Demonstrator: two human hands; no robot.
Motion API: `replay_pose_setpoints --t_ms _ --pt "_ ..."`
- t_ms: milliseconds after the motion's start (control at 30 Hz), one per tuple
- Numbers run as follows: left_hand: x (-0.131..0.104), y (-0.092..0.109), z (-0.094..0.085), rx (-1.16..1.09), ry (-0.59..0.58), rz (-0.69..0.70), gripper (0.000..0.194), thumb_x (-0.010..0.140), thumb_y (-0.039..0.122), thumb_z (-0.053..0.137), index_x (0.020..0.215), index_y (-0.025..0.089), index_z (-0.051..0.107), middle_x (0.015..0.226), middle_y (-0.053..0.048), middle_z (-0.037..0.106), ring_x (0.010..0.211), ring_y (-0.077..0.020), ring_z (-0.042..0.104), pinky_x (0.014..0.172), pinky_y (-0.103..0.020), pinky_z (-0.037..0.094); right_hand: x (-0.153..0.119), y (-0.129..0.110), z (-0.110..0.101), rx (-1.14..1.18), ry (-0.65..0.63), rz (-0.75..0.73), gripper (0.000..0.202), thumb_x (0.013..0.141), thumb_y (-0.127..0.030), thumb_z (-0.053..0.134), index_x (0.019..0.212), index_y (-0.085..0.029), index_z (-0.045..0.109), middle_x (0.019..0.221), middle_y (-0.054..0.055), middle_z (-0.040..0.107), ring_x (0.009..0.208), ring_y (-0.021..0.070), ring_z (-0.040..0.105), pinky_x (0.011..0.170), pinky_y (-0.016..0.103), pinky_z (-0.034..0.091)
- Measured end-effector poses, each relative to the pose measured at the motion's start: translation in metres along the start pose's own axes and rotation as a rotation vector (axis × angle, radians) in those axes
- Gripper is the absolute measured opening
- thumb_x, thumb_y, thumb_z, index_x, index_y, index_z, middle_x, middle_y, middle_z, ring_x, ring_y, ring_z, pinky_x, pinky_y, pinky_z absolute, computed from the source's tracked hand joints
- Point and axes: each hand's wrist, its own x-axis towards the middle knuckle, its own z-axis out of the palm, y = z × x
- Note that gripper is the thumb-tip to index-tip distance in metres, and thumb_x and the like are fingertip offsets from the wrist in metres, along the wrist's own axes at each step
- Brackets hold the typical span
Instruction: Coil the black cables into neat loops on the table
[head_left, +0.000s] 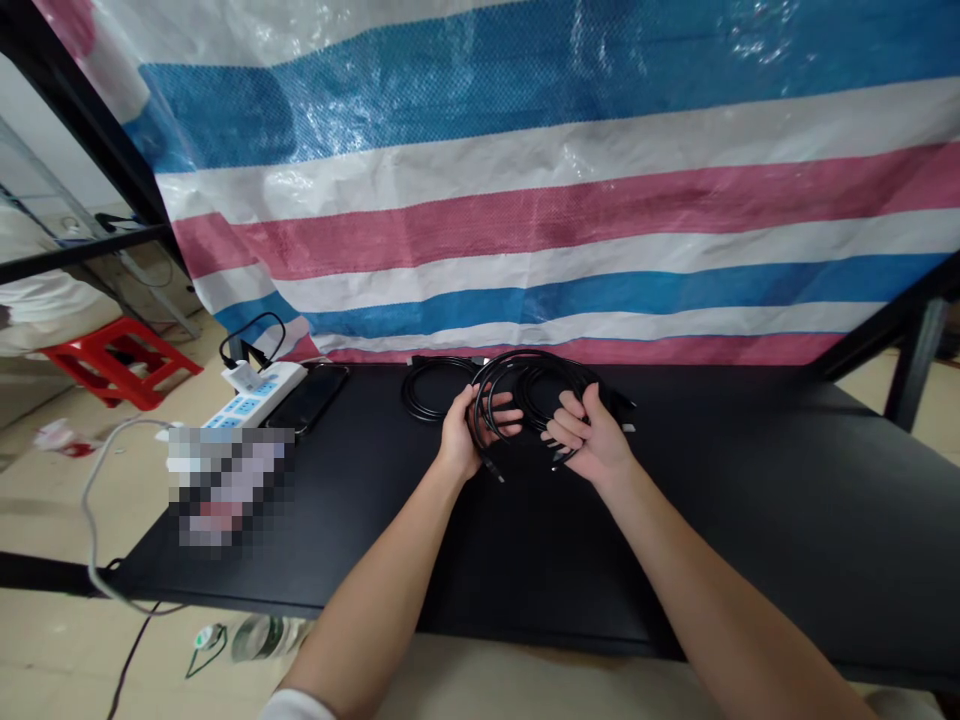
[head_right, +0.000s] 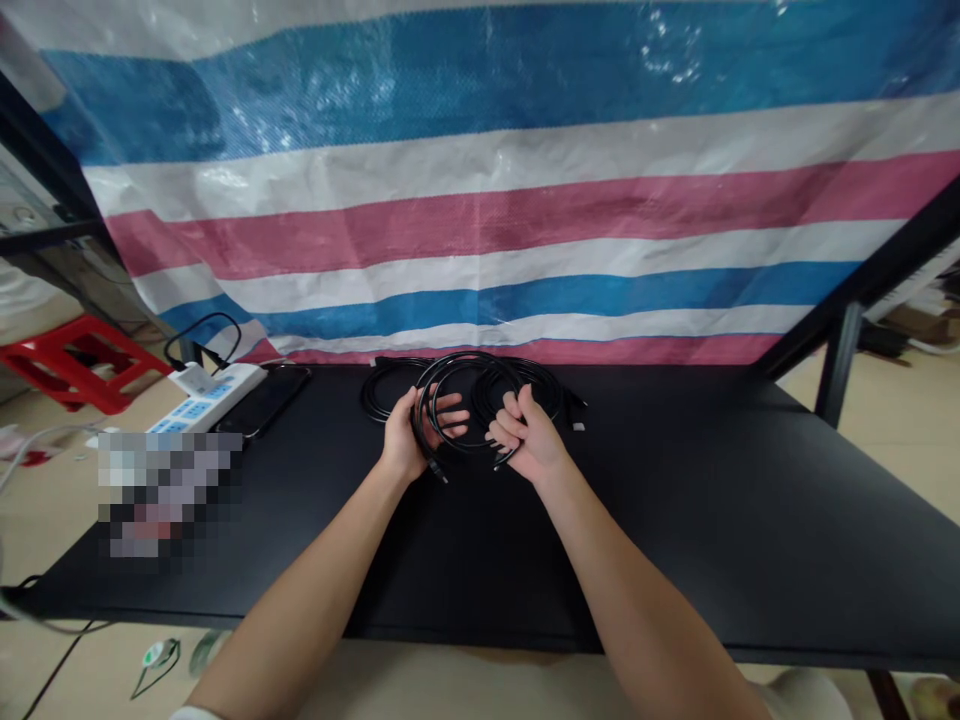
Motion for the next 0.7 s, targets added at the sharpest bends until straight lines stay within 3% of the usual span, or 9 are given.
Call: replay_pose_setpoints --t_ms 67,167,300,367,467,533,633,700 --pt "-0.003 0.002 0.002 -0.044 -0.035 -0.028 0.027 0.087 0.038 0.043 0.082 0.016 0.058 0.062 -0.003 0.061 0.051 -0.0169 0.060 0.054 -0.032 0.051 0.003 0.004 0.004 -0.055 0.095 -0.012 0.065 0.045 -0.071 0.075 0.051 -0.022 0.031 0.037 -0.012 0.020 0.033 0.0052 0.023 0.034 0.019 0.023" --pt "-0.004 0.003 0.002 -0.107 -0.040 -0.003 0.022 0.088 0.030 0.042 0.077 0.017 0.055 0.050 0.003 0.047 0.040 -0.0108 0.047 0.050 -0.028 0.049 0.008 0.015 0.009 -0.215 0.360 -0.103 0.060 0.044 -0.074 0.072 0.055 -0.023 0.041 0.038 -0.010 0.031 0.035 0.0086 0.037 0.033 0.020 0.024" --pt "-0.002 0.008 -0.001 -0.162 0.014 0.172 0.014 0.085 0.016 0.048 0.073 0.017 0.053 0.051 0.006 0.040 0.037 -0.0050 0.035 0.041 -0.018 0.038 0.014 0.029 0.011 -0.566 0.593 -0.267 0.044 0.060 -0.063 0.065 0.065 -0.022 0.052 0.047 -0.005 0.050 0.039 0.0123 0.046 0.035 0.024 0.031" --pt "0.001 0.011 -0.003 -0.162 0.081 0.255 0.009 0.084 0.012 0.049 0.078 0.016 0.054 0.051 0.006 0.041 0.037 -0.0047 0.033 0.038 -0.016 0.032 0.018 0.030 0.013 -0.748 0.621 -0.304 0.028 0.067 -0.048 0.063 0.072 -0.021 0.056 0.051 -0.004 0.055 0.043 0.0139 0.050 0.042 0.027 0.039" --pt "0.006 0.018 -0.009 -0.122 0.194 0.344 0.004 0.082 0.015 0.055 0.078 0.017 0.055 0.049 0.008 0.040 0.036 -0.0048 0.032 0.036 -0.016 0.028 0.027 0.026 0.020 -1.038 0.575 -0.239 0.010 0.067 -0.027 0.062 0.071 -0.020 0.057 0.054 -0.002 0.058 0.055 0.0172 0.058 0.058 0.029 0.046" --pt "0.010 0.022 -0.015 -0.057 0.262 0.397 0.017 0.082 0.021 0.057 0.067 0.018 0.050 0.046 0.009 0.036 0.035 -0.0046 0.030 0.036 -0.017 0.028 0.036 0.023 0.029 -1.231 0.502 -0.162 0.003 0.067 -0.021 0.060 0.069 -0.020 0.058 0.060 0.001 0.063 0.064 0.0193 0.062 0.065 0.029 0.046" --pt "0.018 0.029 -0.026 0.110 0.397 0.447 0.036 0.083 0.034 0.055 0.054 0.020 0.040 0.041 0.009 0.031 0.033 -0.0060 0.031 0.039 -0.020 0.033 0.054 0.020 0.046 -1.455 0.450 -0.085 0.012 0.076 -0.022 0.054 0.075 -0.018 0.065 0.077 0.008 0.070 0.079 0.0231 0.066 0.071 0.029 0.046" --pt "0.022 0.033 -0.035 0.271 0.492 0.475 0.036 0.084 0.038 0.053 0.054 0.020 0.042 0.042 0.007 0.037 0.037 -0.0084 0.039 0.044 -0.023 0.039 0.068 0.021 0.058 -1.546 0.449 -0.027 0.025 0.083 -0.026 0.046 0.085 -0.014 0.068 0.087 0.014 0.071 0.086 0.0252 0.066 0.075 0.029 0.046"
